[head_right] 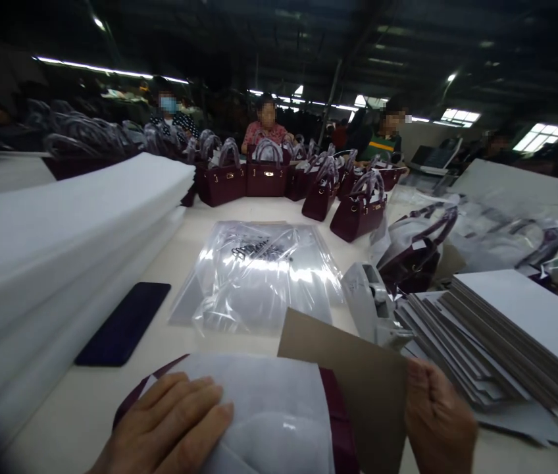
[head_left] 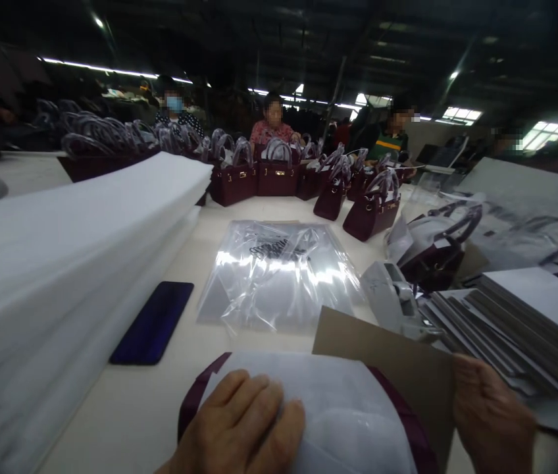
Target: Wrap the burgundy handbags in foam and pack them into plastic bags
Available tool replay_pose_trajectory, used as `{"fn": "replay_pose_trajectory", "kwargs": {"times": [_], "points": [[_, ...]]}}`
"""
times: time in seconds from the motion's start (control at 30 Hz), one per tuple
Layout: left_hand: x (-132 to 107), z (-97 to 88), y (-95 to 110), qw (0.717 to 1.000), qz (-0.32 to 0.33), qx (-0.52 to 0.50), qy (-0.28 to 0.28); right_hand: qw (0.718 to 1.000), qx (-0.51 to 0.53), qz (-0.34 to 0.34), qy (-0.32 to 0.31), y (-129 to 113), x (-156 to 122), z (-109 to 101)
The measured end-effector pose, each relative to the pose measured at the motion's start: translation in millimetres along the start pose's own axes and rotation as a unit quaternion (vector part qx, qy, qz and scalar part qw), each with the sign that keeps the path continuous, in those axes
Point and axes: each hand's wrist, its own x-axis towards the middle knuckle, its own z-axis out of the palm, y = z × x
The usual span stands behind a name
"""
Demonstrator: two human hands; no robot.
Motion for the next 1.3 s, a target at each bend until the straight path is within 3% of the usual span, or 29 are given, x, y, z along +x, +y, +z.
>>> {"fn": "replay_pose_trajectory", "kwargs": {"times": [0.13,0.23,0.37,0.47,0.53,0.6,0.7,0.77,0.9,1.03,1.2,1.3], "points": [[2.2,5.0,3.7,0.999,-0.001,0.009,0.036,0.978,0.156,0.014,-0.138,-34.7,-8.2,55.7],[1.6,10.6,0.7,0.999,-0.035,0.015,0.007,0.936,0.260,0.051,-0.230,-41.5,-13.7,84.8],[7.8,19.1,-8.4,0.995,-0.057,-0.019,-0.076,0.864,0.333,0.109,-0.361,-44.7,-14.4,96.3],[21.9,11.7,-20.9,0.989,-0.042,-0.063,-0.131,0.836,0.370,0.105,-0.390,-51.5,-13.7,95.3],[30.0,-2.9,-37.3,0.969,-0.068,-0.141,-0.189,0.846,0.353,0.089,-0.391,-54.1,-11.7,96.7],[29.8,-17.6,-60.4,0.928,-0.178,-0.236,-0.227,0.864,0.315,0.075,-0.386,-53.8,-8.4,101.4],[7.2,-20.3,-95.9,0.846,-0.460,-0.243,-0.113,0.884,0.283,0.083,-0.363,-51.7,-4.1,111.2],[-17.6,-5.1,-110.6,0.805,-0.560,-0.183,-0.071,0.891,0.279,0.092,-0.347,-51.6,-3.4,116.0],[-54.3,41.6,-112.3,0.807,-0.570,-0.113,-0.107,0.898,0.287,0.073,-0.327,-51.3,-5.2,119.6],[-55.5,69.4,-105.4,0.839,-0.514,-0.115,-0.138,0.894,0.294,0.054,-0.334,-42.4,-4.3,123.9],[-47.7,67.3,-115.4,0.847,-0.469,-0.175,-0.180,0.916,0.156,-0.019,-0.369,-43.5,23.1,117.9],[-44.7,56.1,-126.7,0.837,-0.467,-0.192,-0.209,0.940,0.071,-0.095,-0.321,-67.7,46.0,93.0]]}}
